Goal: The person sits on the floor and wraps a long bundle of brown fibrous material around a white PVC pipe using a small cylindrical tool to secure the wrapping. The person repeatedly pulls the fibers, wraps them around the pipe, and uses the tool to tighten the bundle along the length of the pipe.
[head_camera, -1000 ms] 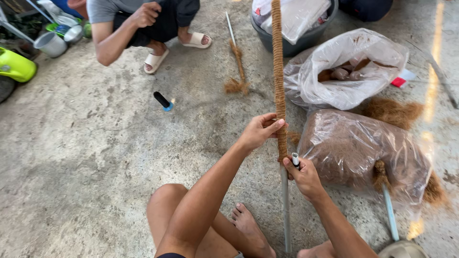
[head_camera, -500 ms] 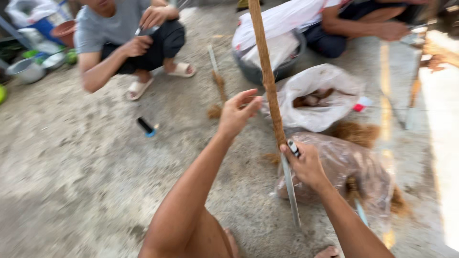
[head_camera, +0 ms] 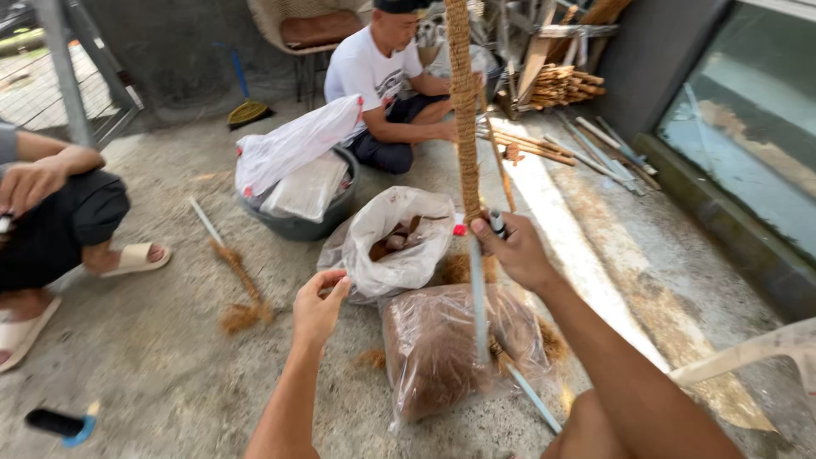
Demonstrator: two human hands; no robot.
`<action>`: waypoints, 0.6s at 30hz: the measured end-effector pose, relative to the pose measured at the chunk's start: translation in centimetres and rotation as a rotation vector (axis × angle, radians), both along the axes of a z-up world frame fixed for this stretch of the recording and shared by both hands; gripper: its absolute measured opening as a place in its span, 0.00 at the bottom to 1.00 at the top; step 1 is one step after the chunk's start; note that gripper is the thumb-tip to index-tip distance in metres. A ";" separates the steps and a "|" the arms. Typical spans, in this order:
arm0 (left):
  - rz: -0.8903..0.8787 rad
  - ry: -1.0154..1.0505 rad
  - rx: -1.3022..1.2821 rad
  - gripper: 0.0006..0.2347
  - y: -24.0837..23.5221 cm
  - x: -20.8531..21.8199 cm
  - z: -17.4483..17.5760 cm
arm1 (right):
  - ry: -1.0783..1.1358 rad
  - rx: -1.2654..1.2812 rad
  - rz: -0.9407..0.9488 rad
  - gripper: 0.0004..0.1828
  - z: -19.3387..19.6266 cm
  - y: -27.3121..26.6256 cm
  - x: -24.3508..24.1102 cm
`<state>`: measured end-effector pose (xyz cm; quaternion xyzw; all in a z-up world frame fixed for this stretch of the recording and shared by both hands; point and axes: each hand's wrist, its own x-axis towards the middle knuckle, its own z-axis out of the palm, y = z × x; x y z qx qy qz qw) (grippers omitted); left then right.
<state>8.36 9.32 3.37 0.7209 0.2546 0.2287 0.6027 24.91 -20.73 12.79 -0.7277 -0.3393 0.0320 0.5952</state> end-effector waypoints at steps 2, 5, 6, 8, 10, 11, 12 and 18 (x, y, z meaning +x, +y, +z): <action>-0.019 -0.024 0.092 0.10 -0.4 1.5 0.0 | 0.014 -0.014 0.003 0.19 -0.3 0.3 0.4; -0.039 -0.065 0.202 0.10 -1.1 1.7 -1.1 | 0.133 0.109 0.108 0.19 -1.6 0.7 0.2; -0.049 -0.077 0.233 0.10 -1.6 1.6 -1.5 | 0.131 0.077 0.059 0.19 -2.2 0.5 0.0; -0.046 -0.070 0.146 0.10 -1.5 3.4 -2.4 | 0.136 -0.007 0.021 0.18 -1.9 0.5 1.0; -0.008 -0.179 0.321 0.10 -0.8 2.9 -3.0 | 0.166 0.051 0.104 0.18 -2.1 1.0 0.8; 0.006 -0.131 0.311 0.10 -0.6 2.6 -3.4 | 0.128 0.003 0.048 0.16 -2.1 0.9 0.6; 0.029 -0.206 0.252 0.09 0.0 2.2 -3.5 | 0.164 0.094 0.117 0.12 -2.0 1.4 0.4; 0.227 -0.274 0.013 0.06 9.0 -1.9 -3.4 | 0.260 0.160 0.430 0.16 -1.3 3.3 0.0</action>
